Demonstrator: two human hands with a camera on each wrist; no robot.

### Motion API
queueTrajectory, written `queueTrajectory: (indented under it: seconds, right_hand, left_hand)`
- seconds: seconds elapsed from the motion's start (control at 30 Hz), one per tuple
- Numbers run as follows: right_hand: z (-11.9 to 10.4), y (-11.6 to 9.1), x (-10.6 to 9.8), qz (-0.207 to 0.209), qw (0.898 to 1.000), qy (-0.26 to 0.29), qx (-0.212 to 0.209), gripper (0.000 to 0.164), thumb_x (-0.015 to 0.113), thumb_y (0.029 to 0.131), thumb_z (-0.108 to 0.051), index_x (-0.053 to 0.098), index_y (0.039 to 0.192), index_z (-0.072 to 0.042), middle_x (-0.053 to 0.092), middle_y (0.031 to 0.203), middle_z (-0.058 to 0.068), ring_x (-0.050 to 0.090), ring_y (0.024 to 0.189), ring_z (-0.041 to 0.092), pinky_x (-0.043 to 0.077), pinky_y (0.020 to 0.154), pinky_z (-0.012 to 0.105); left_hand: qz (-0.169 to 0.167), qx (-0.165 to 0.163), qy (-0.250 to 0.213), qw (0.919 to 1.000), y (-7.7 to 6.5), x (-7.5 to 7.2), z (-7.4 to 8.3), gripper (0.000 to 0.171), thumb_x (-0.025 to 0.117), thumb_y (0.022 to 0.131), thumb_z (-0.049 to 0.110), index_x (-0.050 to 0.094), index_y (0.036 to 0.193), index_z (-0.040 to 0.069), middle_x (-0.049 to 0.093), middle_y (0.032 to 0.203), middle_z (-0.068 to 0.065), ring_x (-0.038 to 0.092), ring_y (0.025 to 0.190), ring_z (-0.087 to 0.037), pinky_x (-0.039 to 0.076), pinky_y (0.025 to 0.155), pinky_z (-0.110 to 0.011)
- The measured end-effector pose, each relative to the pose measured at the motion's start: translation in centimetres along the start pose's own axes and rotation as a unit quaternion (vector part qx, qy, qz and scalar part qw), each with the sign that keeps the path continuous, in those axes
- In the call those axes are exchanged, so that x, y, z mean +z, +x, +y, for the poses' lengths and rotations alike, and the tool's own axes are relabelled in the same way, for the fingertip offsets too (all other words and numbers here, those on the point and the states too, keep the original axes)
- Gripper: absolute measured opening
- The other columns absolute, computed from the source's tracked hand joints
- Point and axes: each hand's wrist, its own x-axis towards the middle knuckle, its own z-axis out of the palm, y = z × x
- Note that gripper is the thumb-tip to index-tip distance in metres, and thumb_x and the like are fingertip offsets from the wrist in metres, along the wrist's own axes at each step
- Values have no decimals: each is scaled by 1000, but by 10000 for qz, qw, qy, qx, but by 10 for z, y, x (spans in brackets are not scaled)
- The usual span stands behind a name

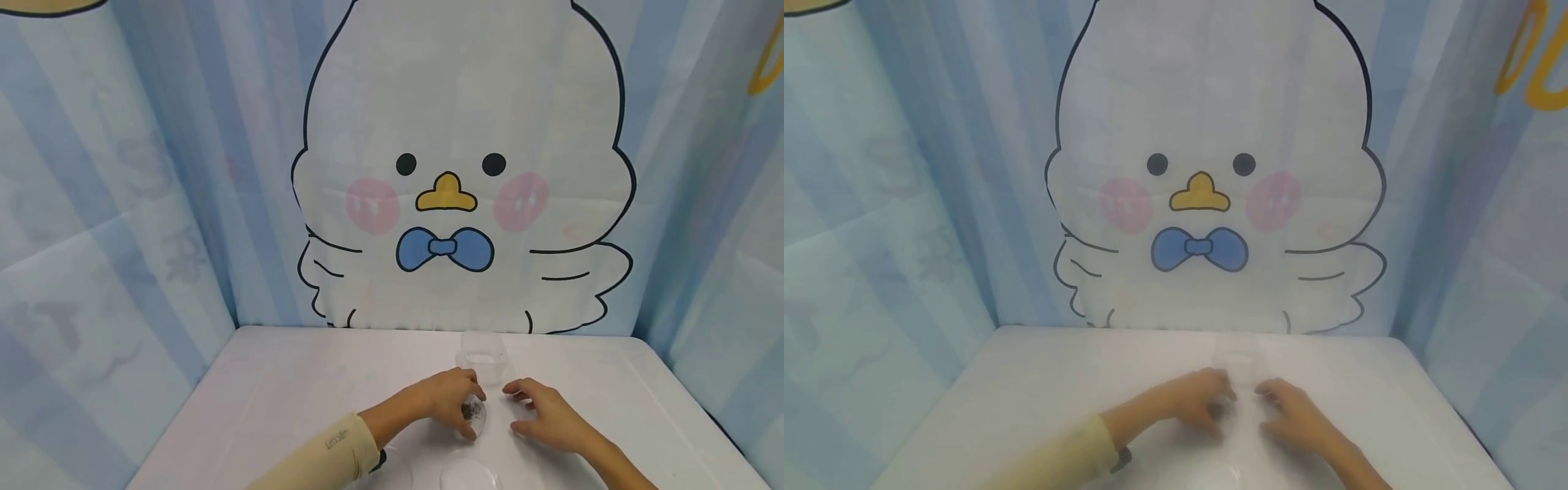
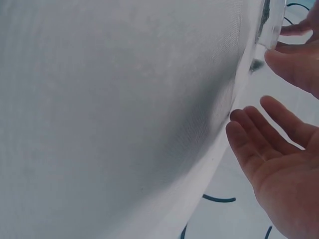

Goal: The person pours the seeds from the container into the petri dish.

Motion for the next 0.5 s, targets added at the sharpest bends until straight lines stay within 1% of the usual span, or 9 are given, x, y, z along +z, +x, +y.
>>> queueTrajectory:
  seconds: [0.13, 0.23, 0.33, 0.37, 0.4, 0.5]
  right_hand:
    - [-5, 2, 0, 114, 9997, 1, 218, 52, 88, 81, -14, 64, 126, -3, 67, 125, 8, 66, 112, 32, 58, 90, 42]
    - [-12, 4, -3, 280, 9992, 6, 300, 51, 87, 82, -12, 64, 126, -2, 68, 125, 8, 67, 113, 32, 58, 91, 45]
    - [-12, 8, -7, 500, 9985, -54, 232, 49, 87, 82, -11, 65, 125, -2, 68, 124, 9, 68, 111, 32, 58, 88, 46]
    - [-11, 10, -8, 595, 9979, -83, 222, 48, 87, 82, -11, 65, 124, -3, 68, 123, 9, 68, 111, 32, 59, 87, 45]
    - [-10, 12, -9, 692, 9973, -110, 210, 48, 87, 82, -11, 65, 124, -3, 69, 123, 10, 68, 110, 31, 59, 86, 45]
    - [-5, 19, -13, 1062, 9939, -191, 214, 46, 87, 83, -12, 64, 122, -4, 69, 120, 11, 68, 106, 29, 59, 85, 44]
  left_hand:
    - [76, -28, 201, 9998, -2, 3, -2, 62, 90, 77, 53, 72, 132, 31, 61, 126, 12, 55, 108, -1, 48, 93, -25]
    - [214, -28, 574, 9981, -5, 4, -2, 65, 85, 79, 61, 67, 136, 37, 57, 131, 14, 54, 114, -3, 47, 101, -33]
    - [477, 16, 781, 9958, -9, 5, -4, 67, 79, 81, 66, 62, 140, 40, 54, 135, 15, 53, 118, -5, 45, 109, -38]
    - [587, 55, 787, 9951, -11, 4, -5, 66, 78, 83, 66, 62, 140, 40, 53, 135, 14, 53, 119, -5, 45, 109, -38]
    - [666, 90, 699, 9953, -14, 4, -5, 65, 78, 84, 65, 62, 140, 38, 54, 135, 13, 53, 118, -5, 46, 107, -36]
    - [753, 162, 191, 9968, -28, -1, -3, 61, 79, 86, 59, 63, 139, 33, 54, 130, 11, 53, 113, -4, 48, 99, -28]
